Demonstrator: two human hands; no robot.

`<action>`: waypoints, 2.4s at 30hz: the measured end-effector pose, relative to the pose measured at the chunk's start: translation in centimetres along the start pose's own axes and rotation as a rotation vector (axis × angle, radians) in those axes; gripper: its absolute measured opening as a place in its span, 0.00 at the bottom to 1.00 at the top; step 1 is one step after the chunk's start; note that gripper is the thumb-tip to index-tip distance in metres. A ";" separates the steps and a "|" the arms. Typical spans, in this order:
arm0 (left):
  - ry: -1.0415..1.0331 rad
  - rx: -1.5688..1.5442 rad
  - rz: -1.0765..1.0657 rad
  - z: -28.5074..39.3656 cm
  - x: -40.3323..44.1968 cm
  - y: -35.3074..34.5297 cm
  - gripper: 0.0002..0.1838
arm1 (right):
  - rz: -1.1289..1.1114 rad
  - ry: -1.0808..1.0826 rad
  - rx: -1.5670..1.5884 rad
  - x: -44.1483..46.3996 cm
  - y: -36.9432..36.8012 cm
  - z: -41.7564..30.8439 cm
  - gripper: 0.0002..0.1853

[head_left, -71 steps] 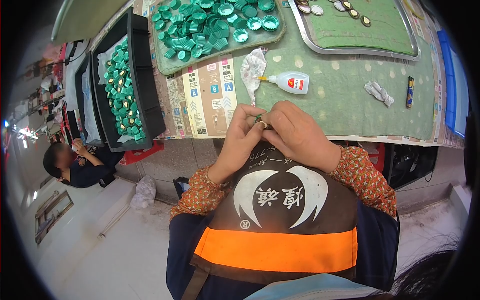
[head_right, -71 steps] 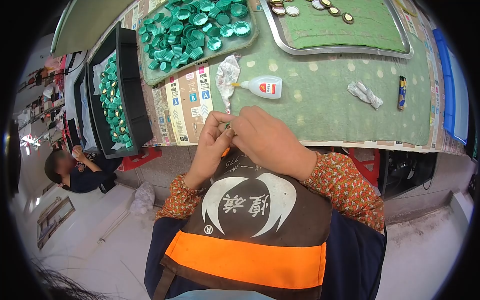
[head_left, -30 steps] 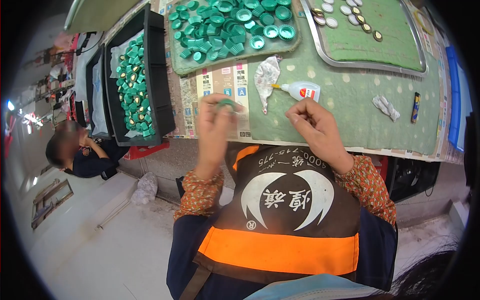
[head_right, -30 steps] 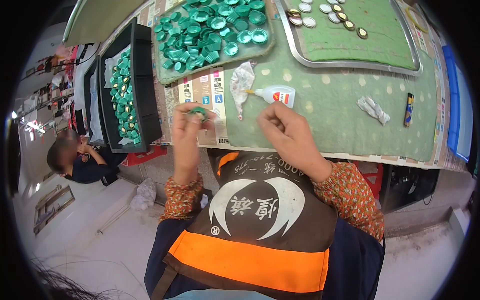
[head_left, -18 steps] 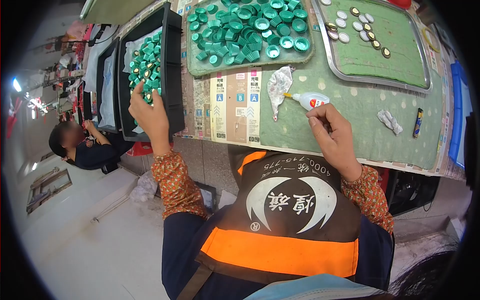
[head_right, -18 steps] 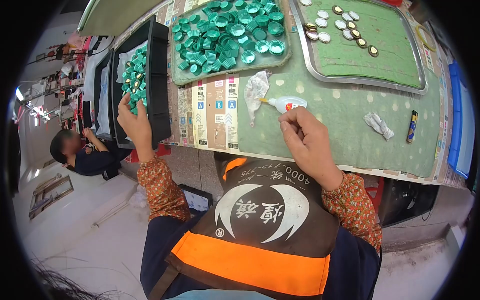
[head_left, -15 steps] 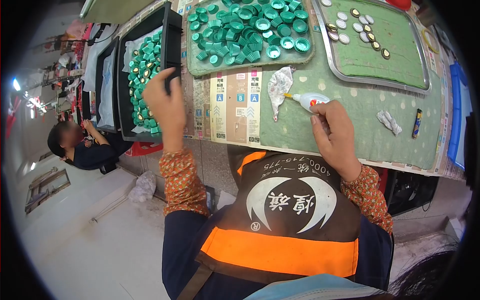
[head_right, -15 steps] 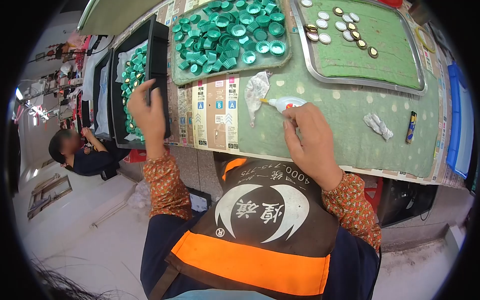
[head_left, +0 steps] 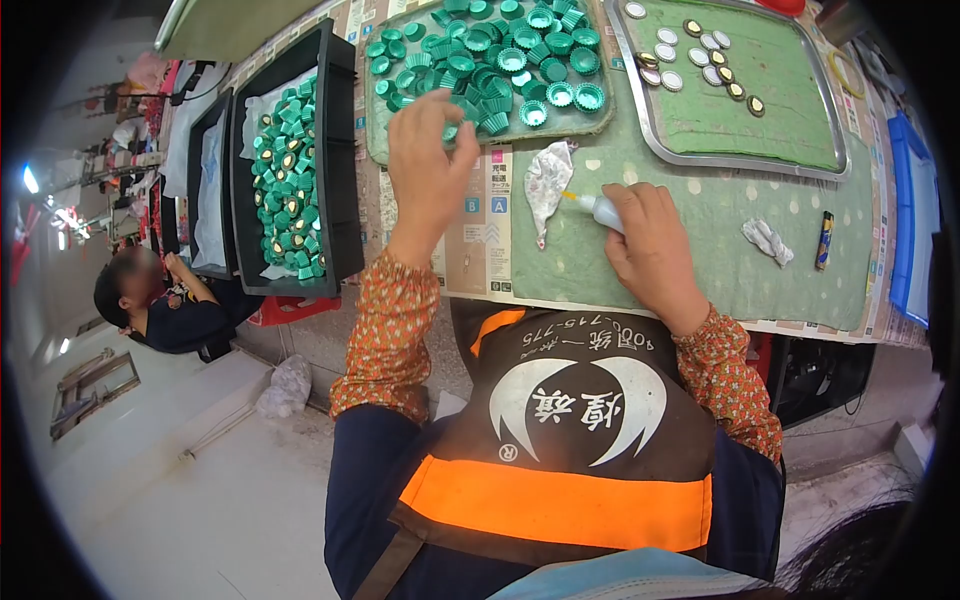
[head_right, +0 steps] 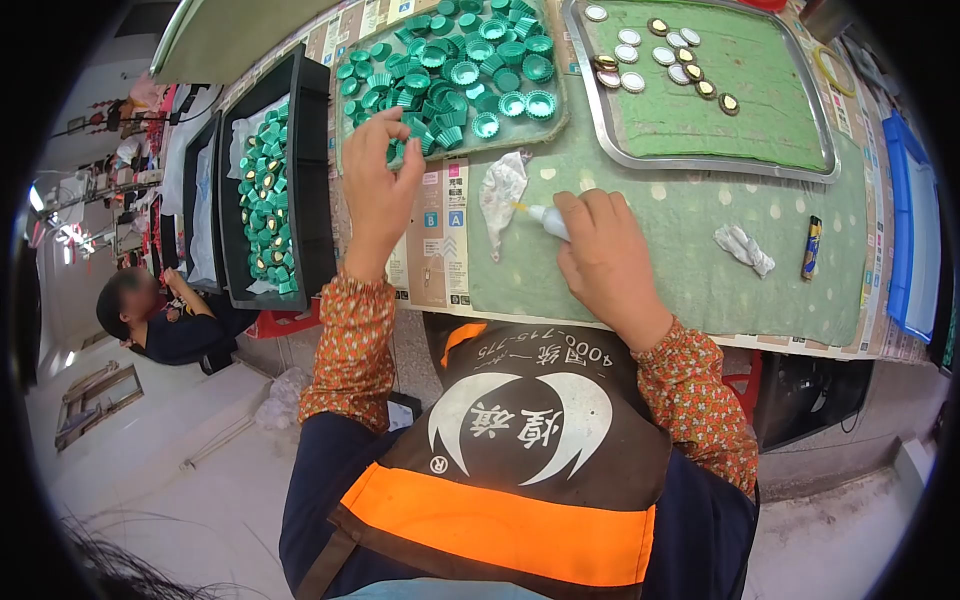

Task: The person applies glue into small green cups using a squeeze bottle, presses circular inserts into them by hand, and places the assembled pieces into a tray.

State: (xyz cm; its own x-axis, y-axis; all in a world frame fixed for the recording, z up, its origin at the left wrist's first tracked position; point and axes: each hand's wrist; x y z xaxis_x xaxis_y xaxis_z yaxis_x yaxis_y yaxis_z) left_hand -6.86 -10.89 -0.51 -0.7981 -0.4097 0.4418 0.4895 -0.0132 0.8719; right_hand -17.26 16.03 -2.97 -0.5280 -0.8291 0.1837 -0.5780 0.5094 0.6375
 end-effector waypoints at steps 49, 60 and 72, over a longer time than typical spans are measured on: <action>0.923 -1.874 -0.770 7.4 -11.5 2.4 0.28 | -0.044 0.115 0.453 -3.3 3.4 -4.6 0.18; 0.885 -1.834 -0.775 7.6 -11.5 2.3 0.26 | -0.068 0.148 0.410 -3.3 3.0 -4.7 0.16; 0.898 -1.794 -0.790 7.5 -12.1 2.1 0.25 | -0.099 0.108 0.419 -3.3 2.7 -4.6 0.15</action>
State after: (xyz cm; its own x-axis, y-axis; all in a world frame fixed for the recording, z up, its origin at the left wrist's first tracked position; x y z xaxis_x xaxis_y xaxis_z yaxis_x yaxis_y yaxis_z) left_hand 1.18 0.90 -2.38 -0.8739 -0.0882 -0.4781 0.3743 -0.7497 -0.5458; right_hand -14.18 19.09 1.55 -0.4025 -0.8865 0.2283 -0.8364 0.4575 0.3018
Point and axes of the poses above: each hand's wrist, its own x-axis towards the middle knuckle, its own y-axis out of the back of the hand, z = x × y, and after that the axes turned 11 degrees about x, right-handed
